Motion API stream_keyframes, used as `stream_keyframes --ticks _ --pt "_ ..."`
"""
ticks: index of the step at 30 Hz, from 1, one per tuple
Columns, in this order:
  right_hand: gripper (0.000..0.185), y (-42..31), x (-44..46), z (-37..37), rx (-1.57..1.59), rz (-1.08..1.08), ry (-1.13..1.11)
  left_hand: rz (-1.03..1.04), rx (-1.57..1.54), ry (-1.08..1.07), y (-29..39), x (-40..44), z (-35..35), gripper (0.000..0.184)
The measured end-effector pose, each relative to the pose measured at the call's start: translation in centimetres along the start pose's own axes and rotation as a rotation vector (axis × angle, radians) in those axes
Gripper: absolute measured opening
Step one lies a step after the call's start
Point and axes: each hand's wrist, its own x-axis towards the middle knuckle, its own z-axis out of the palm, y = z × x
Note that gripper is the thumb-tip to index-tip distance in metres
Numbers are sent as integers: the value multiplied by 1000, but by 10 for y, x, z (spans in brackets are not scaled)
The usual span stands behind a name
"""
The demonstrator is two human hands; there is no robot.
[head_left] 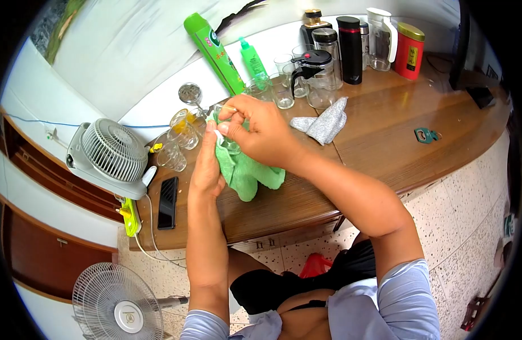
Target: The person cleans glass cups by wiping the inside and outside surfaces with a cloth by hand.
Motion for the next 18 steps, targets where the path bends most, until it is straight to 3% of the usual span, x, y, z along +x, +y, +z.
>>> stream_keyframes --ticks 5,16,18 --pt "17 -7 4 -13 111 107 -155 -55 -67 -11 0 -4 -3 75" --pt "12 -8 0 -10 194 -120 -402 33 -449 -56 -4 -2 -22 90" --pt "11 -12 -2 -8 170 -166 -399 28 -403 -70 -7 -1 -33 105"
